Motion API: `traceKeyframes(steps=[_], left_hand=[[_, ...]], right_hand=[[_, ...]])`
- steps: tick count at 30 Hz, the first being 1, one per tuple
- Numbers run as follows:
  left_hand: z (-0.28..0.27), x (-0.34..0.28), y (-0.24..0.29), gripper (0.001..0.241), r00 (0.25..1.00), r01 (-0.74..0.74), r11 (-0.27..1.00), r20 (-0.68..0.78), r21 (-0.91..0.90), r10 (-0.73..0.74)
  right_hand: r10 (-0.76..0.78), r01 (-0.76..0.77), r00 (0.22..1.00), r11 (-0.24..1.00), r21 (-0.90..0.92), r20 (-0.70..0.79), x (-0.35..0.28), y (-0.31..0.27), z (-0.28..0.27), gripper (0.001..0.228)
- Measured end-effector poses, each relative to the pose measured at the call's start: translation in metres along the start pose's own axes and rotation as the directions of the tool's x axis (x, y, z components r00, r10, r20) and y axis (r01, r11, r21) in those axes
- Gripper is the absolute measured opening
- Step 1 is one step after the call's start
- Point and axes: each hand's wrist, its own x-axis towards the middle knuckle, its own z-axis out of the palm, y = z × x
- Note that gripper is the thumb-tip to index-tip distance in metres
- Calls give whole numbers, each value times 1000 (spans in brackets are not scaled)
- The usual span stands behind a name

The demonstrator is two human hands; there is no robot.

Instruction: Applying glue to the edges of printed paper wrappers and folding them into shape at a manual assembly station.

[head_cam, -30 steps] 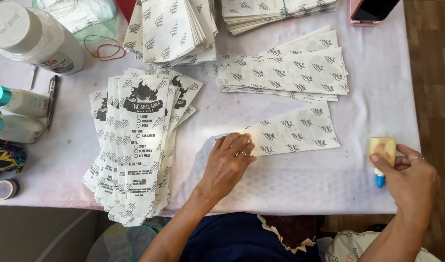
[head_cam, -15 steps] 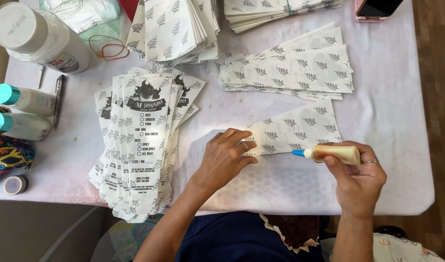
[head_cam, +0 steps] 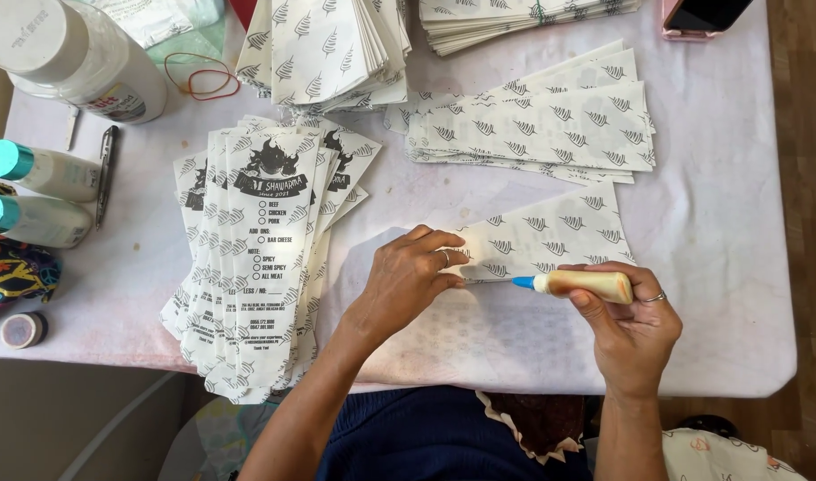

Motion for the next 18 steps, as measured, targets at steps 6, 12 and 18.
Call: traceKeyframes(steps=[6, 12, 18], left_hand=[[-33, 16, 21, 14, 986, 166, 976, -3, -142, -168], [-36, 15, 28, 16, 977, 214, 969, 11, -123, -214], [-20, 6, 15, 14, 988, 152, 984, -22, -96, -155]], right_hand=[[-50, 48, 998, 997, 59, 26, 0, 1, 31, 27], [1, 1, 999, 999, 51, -39, 2, 19, 17, 23], [31, -37, 936, 999, -10, -351, 23, 67, -89, 26]])
